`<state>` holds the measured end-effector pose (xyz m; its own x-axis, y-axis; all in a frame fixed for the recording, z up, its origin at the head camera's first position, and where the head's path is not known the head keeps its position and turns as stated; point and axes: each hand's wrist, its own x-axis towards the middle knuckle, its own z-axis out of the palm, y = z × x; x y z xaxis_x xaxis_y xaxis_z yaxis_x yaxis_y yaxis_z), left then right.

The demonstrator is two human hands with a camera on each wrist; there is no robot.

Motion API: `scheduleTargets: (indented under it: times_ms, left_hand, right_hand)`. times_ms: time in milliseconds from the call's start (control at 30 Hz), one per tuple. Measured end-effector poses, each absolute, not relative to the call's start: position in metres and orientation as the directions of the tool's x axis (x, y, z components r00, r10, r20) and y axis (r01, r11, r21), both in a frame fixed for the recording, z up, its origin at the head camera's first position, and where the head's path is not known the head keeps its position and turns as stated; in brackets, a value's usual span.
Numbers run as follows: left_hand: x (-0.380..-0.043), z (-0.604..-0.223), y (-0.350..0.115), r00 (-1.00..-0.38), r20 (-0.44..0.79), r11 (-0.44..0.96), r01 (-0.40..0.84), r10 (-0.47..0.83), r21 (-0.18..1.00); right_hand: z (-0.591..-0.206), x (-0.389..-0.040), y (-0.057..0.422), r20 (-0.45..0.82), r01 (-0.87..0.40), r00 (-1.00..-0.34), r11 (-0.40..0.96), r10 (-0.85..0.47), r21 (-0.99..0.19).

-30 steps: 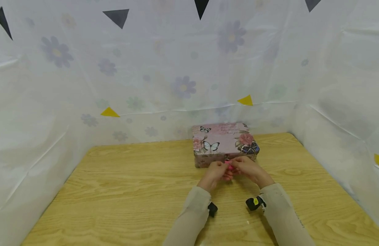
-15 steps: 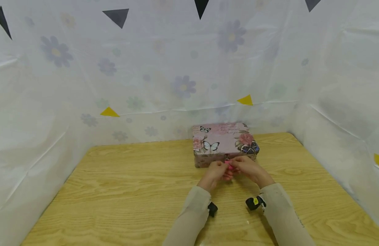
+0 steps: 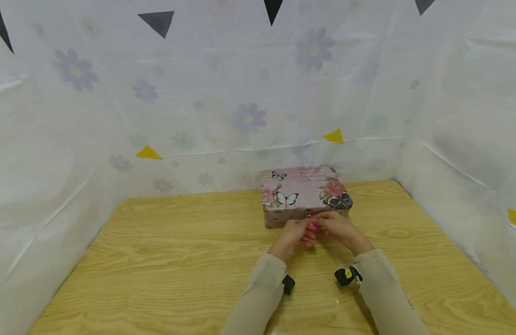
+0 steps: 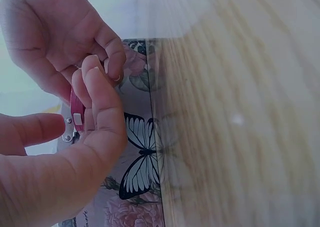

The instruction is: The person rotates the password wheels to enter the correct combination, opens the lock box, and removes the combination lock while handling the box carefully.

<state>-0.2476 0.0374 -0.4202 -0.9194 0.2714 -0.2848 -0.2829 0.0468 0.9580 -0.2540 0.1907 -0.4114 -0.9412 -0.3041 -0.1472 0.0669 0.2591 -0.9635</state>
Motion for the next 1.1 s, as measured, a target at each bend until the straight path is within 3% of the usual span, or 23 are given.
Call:
scheduleTargets:
  times_ms: [700,1100]
  left_hand:
    - [-0.2499,-0.4244,0.0394,-0.928,-0.287,0.004,-0.295,0.236,0.956]
    - [-0.2487,-0.4238,0.0378,-0.937,-0.251,-0.019,-0.263,0.245,0.965]
  right_hand:
    - [-0.4107,-0.2528,0.1888,-0.161,0.084,-0.944,0.265,-0.288,-0.961]
    - [-0.4155,-0.2560,0.1866,-0.157,0.084,-0.926,0.217,-0.343,-0.972]
